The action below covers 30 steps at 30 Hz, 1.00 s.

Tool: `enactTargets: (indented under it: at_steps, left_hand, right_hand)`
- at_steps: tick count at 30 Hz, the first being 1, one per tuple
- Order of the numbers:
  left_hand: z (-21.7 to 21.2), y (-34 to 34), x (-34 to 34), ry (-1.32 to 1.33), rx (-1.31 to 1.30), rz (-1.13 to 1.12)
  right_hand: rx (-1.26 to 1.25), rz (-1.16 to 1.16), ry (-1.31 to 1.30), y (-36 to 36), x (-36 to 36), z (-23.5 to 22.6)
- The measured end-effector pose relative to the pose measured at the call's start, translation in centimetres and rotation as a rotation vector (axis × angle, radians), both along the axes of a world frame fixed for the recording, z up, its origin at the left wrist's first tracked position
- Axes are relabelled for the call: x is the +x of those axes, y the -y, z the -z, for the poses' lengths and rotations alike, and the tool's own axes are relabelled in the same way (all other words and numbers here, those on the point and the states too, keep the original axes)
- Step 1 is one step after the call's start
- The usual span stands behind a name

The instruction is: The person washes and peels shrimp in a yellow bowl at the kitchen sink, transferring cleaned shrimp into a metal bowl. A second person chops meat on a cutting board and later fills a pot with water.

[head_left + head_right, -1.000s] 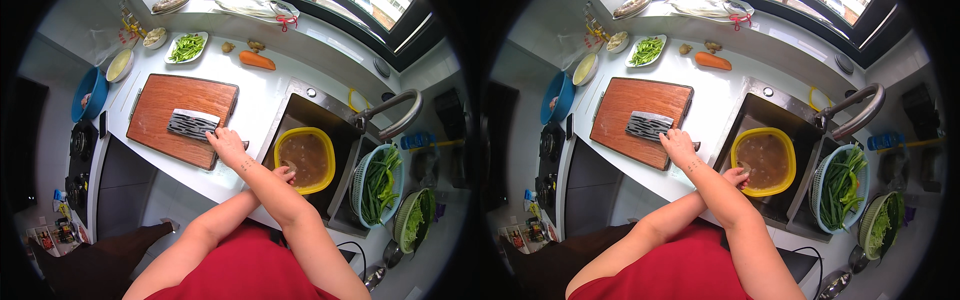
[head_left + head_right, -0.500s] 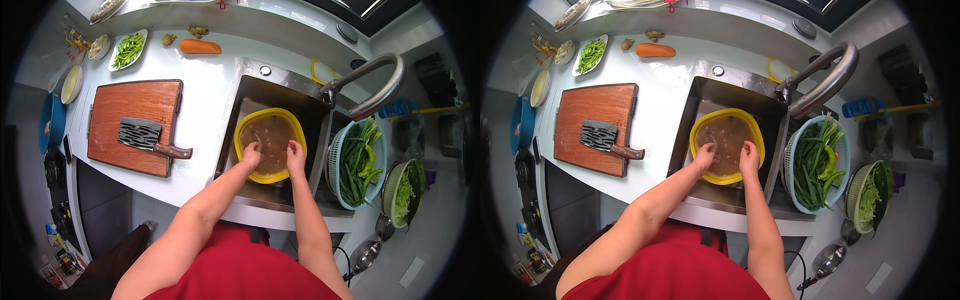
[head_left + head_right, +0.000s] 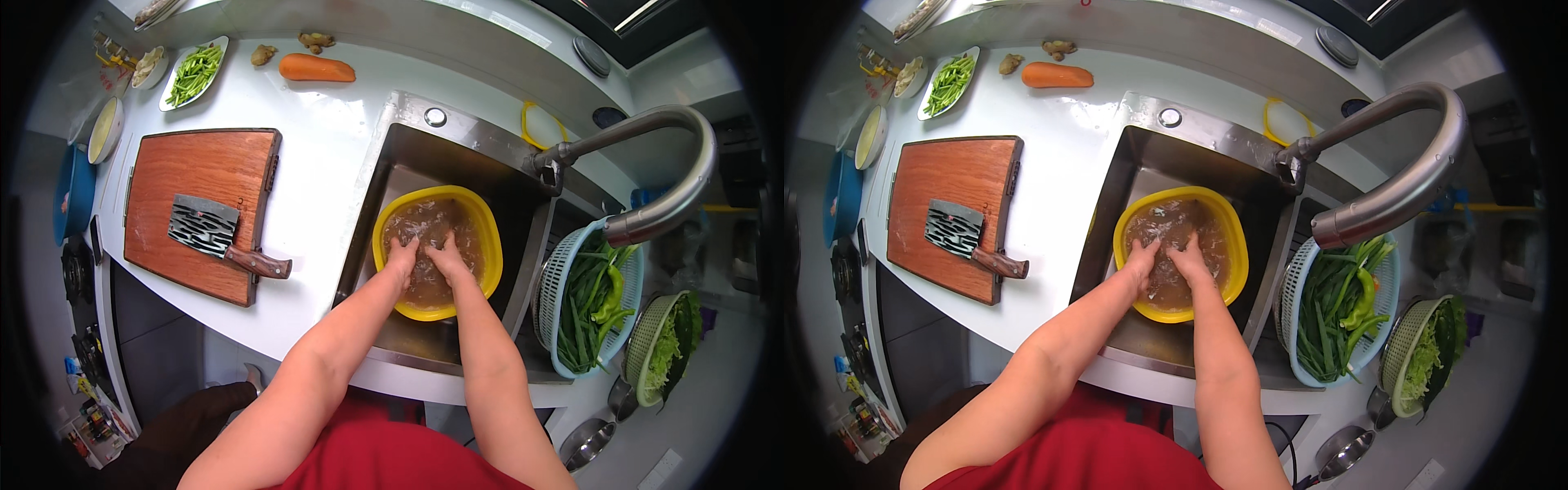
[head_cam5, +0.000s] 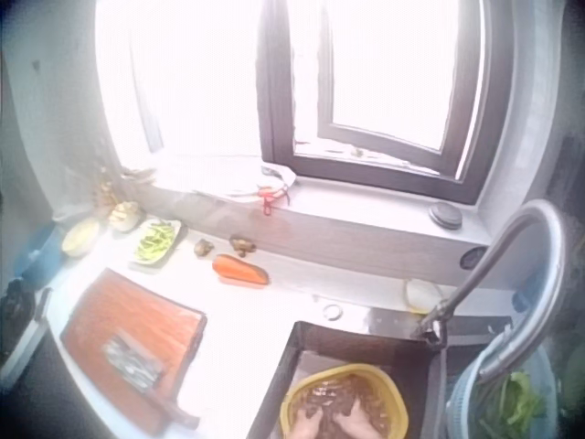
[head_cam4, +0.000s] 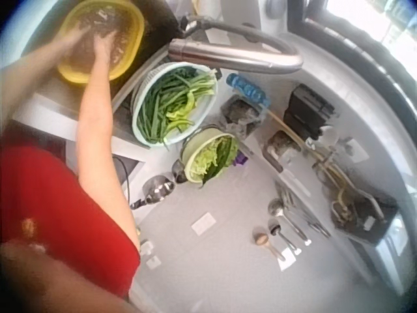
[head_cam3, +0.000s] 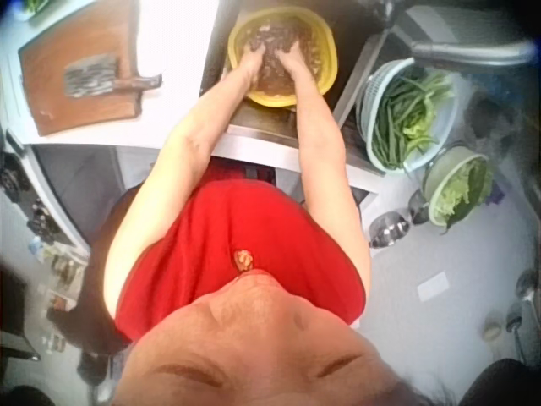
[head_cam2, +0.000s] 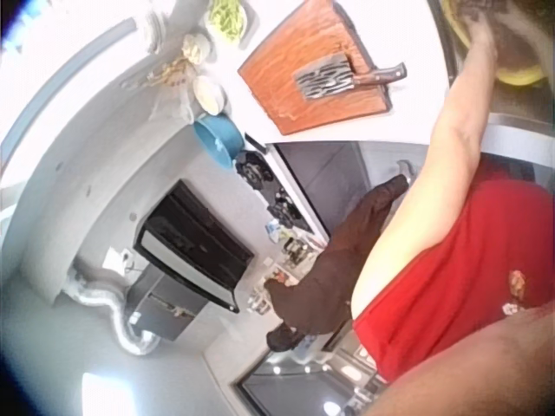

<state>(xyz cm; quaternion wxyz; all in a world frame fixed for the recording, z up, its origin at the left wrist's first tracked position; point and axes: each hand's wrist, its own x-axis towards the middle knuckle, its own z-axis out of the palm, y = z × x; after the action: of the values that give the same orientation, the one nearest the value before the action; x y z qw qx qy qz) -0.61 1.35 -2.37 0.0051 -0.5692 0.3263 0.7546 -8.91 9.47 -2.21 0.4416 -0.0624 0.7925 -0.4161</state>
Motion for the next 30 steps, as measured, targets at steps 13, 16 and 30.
enactTargets:
  at_steps: [13,16,30]
  left_hand:
    - [-2.1,-0.1,1.0,-0.088,0.066,0.033]
    - [-1.1,0.1,1.5,-0.126,-0.032,0.015]
    - [-5.2,1.2,2.4,-0.318,0.150,0.051]
  right_hand:
    - [-0.517,0.356,0.494,-4.4,1.1,-3.1]
    - [-0.499,0.372,0.499,-4.9,1.4,-3.0]
    - [-0.070,-0.091,-0.711,-4.5,2.4,-4.0]
